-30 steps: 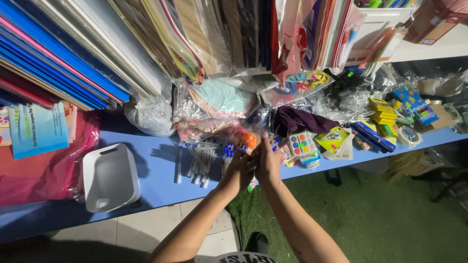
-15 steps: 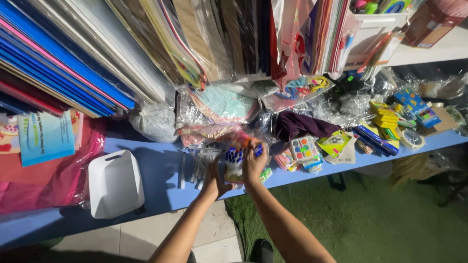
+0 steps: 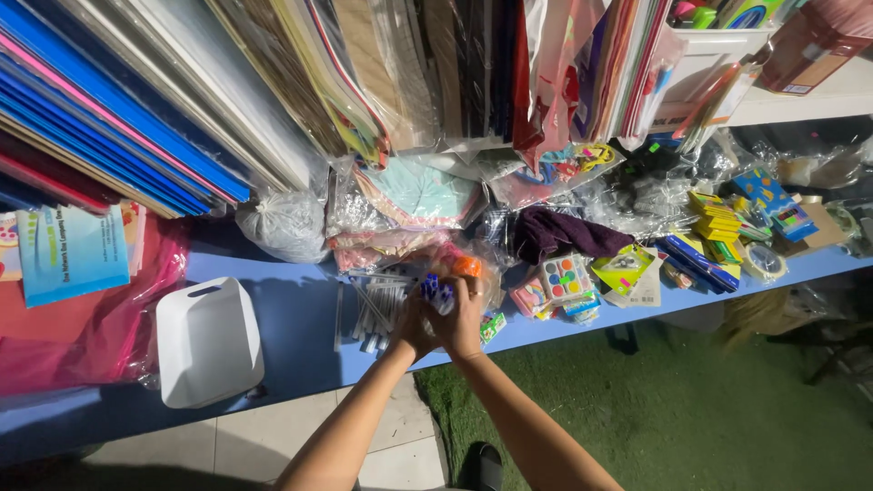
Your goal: Organizing various stationery items like pens, pencils, and art supplies on a store shelf.
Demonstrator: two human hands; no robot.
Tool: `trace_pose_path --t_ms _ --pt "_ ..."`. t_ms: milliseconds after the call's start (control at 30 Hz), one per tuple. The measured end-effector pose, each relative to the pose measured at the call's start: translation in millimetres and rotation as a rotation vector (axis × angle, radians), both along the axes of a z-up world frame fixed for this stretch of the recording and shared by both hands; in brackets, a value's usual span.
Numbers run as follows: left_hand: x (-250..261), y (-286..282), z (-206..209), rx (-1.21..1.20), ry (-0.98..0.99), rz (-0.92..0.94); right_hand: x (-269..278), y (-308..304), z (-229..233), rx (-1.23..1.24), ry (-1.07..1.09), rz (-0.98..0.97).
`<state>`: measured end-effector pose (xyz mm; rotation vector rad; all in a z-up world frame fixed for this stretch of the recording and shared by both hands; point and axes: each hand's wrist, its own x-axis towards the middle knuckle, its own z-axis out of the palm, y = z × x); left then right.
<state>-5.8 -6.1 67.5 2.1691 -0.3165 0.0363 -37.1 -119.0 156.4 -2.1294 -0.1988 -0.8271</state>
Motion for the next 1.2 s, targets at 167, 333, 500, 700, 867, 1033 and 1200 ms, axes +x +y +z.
trace_pose_path --t_ms 167,333,500,700,867,1033,1200 --pt "25 -5 -22 -0.063 -0.121 -0.114 -8 -25 2 0.034 -0.093 0.000" --pt "35 -8 -73 -0.413 0.093 -0.083 5 -27 -50 0.504 0.435 0.361" --pt "18 5 -37 -0.154 -0.079 -0.075 -3 -23 -44 0.154 0.363 0.273" --pt "15 13 -23 -0.189 -0.301 -0.075 2 -37 -26 0.146 0.227 0.403" --pt "27 0 -37 -0.171 -0.013 -0.048 7 -35 -31 0.072 0.252 0.319" --pt "28 -5 -37 0.146 0.007 -0.055 13 -28 -30 -0.132 0.224 0.284" --pt "6 16 2 0.023 0.026 -0.057 18 -36 -34 -0.060 0.301 0.231"
